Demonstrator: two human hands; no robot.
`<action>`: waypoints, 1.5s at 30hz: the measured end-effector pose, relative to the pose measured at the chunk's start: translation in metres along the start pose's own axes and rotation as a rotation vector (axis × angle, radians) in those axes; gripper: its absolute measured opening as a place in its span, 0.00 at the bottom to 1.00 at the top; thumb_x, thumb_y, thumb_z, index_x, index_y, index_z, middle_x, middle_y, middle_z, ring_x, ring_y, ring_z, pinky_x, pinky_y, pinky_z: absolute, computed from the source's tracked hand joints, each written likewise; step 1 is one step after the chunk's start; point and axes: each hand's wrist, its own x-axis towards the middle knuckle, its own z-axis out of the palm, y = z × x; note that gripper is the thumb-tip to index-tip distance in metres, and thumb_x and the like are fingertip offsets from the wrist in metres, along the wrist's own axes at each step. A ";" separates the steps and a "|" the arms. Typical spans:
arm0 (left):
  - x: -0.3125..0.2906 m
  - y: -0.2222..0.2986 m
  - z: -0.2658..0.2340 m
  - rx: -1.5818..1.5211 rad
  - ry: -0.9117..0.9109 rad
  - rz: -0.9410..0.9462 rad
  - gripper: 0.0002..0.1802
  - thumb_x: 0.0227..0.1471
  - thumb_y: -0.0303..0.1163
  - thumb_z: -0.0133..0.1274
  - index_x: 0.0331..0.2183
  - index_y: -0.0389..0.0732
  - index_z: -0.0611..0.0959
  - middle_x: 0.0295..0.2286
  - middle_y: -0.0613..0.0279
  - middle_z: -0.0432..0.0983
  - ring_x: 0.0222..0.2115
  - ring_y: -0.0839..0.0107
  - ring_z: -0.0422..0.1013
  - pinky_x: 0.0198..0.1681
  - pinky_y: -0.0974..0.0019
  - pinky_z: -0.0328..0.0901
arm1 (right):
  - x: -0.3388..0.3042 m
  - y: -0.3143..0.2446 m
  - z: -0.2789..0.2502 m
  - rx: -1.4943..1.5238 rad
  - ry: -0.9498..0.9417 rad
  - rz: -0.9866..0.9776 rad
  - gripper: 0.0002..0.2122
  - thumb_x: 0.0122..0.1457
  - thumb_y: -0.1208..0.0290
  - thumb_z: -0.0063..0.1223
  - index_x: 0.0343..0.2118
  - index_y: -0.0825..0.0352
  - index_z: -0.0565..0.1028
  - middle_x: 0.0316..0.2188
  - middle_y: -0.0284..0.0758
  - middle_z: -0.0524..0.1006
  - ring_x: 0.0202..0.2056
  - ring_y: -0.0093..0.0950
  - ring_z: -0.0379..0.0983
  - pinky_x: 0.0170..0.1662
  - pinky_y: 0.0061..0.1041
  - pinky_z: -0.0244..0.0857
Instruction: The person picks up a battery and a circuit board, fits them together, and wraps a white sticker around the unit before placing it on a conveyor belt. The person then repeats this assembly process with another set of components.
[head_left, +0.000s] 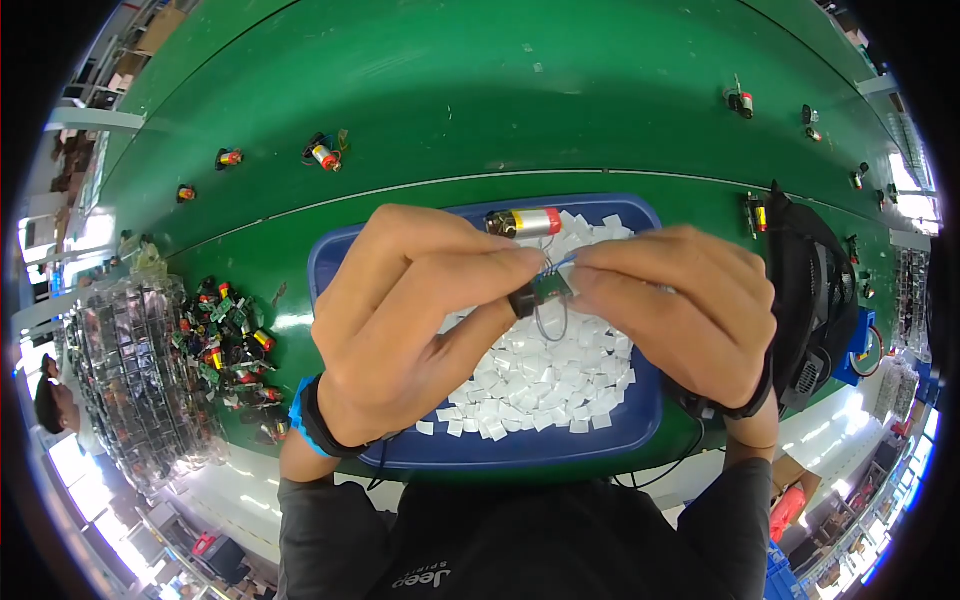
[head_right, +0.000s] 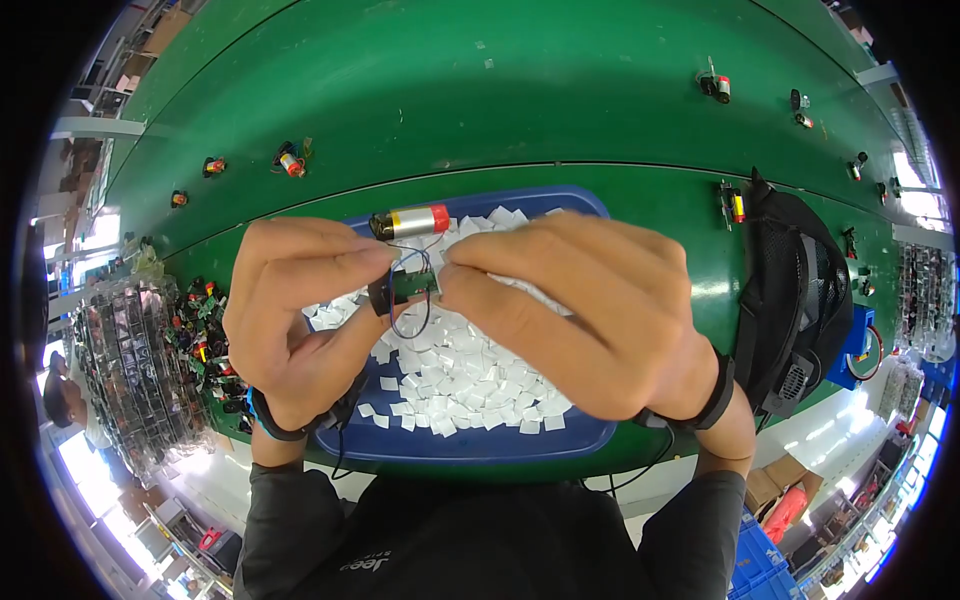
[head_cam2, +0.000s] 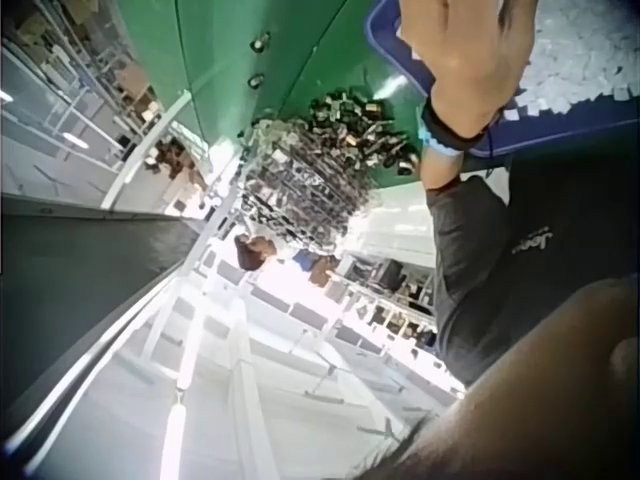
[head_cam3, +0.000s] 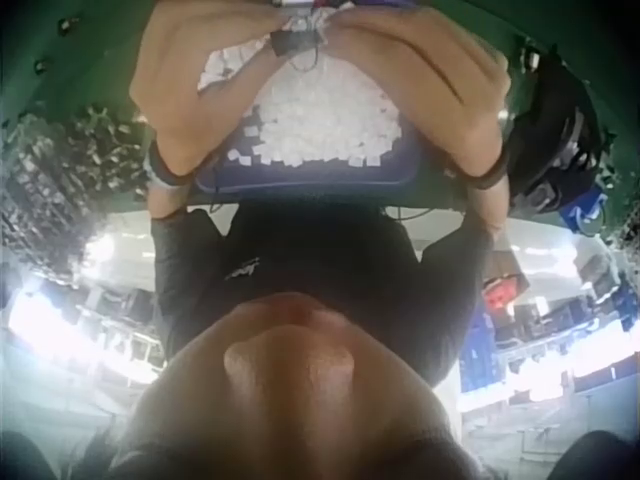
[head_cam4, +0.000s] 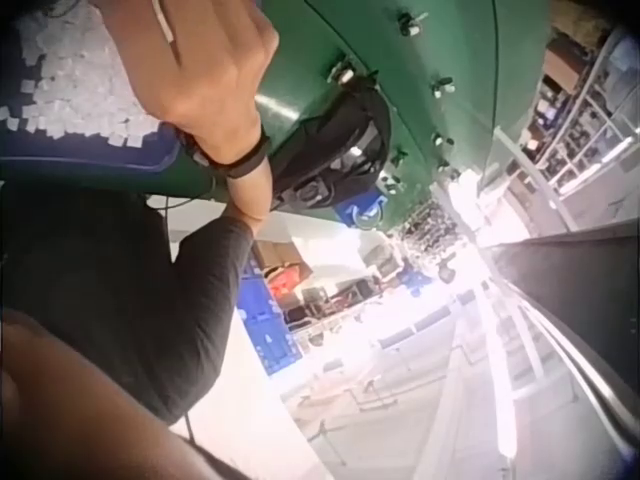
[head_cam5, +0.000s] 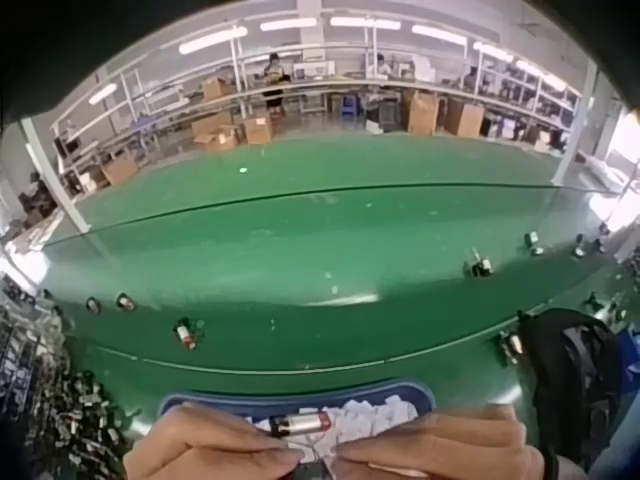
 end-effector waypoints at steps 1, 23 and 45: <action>-0.001 -0.001 -0.001 0.012 -0.027 0.023 0.25 0.32 0.17 0.68 0.38 0.33 0.81 0.31 0.55 0.77 0.31 0.67 0.74 0.37 0.67 0.70 | 0.001 0.000 0.000 -0.001 -0.001 -0.001 0.15 0.38 0.79 0.66 0.33 0.68 0.81 0.35 0.39 0.80 0.31 0.34 0.78 0.31 0.25 0.72; 0.003 0.011 -0.001 -0.821 -0.288 -0.753 0.21 0.50 0.22 0.59 0.46 0.32 0.73 0.42 0.56 0.76 0.37 0.75 0.72 0.35 0.71 0.70 | 0.001 -0.008 0.002 -0.269 0.104 -0.234 0.12 0.41 0.79 0.64 0.32 0.70 0.80 0.34 0.40 0.81 0.33 0.35 0.79 0.36 0.29 0.79; 0.005 0.007 -0.016 -0.576 -0.301 -0.682 0.28 0.34 0.20 0.72 0.41 0.36 0.78 0.39 0.57 0.79 0.27 0.81 0.69 0.31 0.75 0.68 | 0.006 -0.009 0.006 0.198 -0.001 0.272 0.10 0.48 0.82 0.66 0.32 0.72 0.76 0.35 0.42 0.78 0.29 0.28 0.77 0.29 0.20 0.68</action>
